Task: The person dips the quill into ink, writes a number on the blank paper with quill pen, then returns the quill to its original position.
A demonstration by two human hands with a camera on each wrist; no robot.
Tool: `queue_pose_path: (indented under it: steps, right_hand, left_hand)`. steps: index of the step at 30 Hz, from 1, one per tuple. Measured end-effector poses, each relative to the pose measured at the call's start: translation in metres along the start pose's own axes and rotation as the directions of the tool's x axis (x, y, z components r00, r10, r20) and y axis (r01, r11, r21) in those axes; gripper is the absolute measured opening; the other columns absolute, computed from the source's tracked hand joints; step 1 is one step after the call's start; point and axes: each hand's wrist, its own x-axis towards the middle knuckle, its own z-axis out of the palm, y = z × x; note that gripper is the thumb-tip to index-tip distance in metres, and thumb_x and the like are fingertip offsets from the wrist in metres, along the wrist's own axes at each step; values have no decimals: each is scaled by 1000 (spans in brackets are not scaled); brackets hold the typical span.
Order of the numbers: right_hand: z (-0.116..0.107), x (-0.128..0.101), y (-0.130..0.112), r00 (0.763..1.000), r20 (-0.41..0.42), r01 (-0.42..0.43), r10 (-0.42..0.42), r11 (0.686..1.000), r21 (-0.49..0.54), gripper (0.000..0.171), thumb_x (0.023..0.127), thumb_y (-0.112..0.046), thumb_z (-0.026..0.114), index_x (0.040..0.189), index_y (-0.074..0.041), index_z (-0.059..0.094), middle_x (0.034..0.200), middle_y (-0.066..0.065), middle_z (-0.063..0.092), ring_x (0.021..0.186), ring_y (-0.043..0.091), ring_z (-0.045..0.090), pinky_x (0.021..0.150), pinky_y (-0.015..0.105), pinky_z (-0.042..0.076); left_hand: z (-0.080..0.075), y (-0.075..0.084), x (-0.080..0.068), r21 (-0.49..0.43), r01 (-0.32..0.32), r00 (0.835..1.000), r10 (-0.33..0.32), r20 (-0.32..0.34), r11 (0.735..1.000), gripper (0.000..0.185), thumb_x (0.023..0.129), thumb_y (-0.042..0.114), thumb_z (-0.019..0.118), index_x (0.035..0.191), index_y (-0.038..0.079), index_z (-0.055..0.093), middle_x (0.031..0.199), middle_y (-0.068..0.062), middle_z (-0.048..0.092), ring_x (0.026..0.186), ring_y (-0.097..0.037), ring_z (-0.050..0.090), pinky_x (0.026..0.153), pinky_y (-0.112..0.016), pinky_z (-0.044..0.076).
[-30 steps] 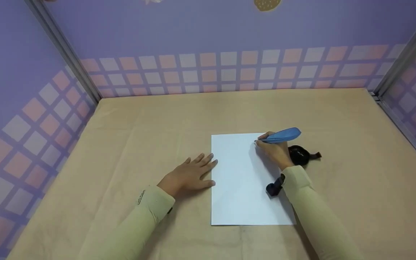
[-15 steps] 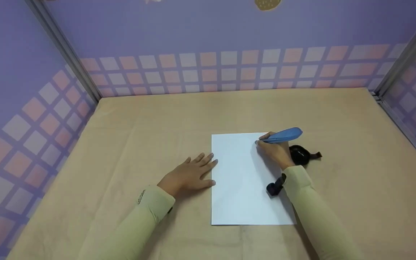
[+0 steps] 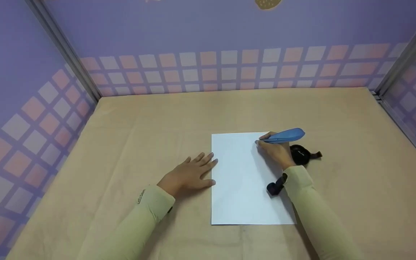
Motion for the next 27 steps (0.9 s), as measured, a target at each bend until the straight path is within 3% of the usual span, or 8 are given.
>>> queue_pose_path:
  steps: [12, 27]
  right_hand:
    - [0, 1, 5, 997, 6, 81, -81, 996, -24, 16, 84, -13, 68, 97, -4, 69, 97, 9, 70, 81, 11, 56, 71, 17, 45]
    - [-1, 1, 4, 997, 44, 72, -71, 997, -20, 16, 84, -13, 69, 96, -3, 67, 92, 6, 69, 74, 7, 57, 66, 16, 47]
  left_hand:
    - [2, -1, 1, 15, -6, 1000, 6, -6, 1000, 73, 96, 61, 37, 156, 26, 12, 163, 5, 3, 151, -23, 3, 120, -54, 9]
    - [2, -1, 1, 15, -9, 1000, 9, -12, 1000, 73, 97, 60, 38, 156, 26, 13, 163, 5, 3, 151, -22, 3, 120, -54, 9]
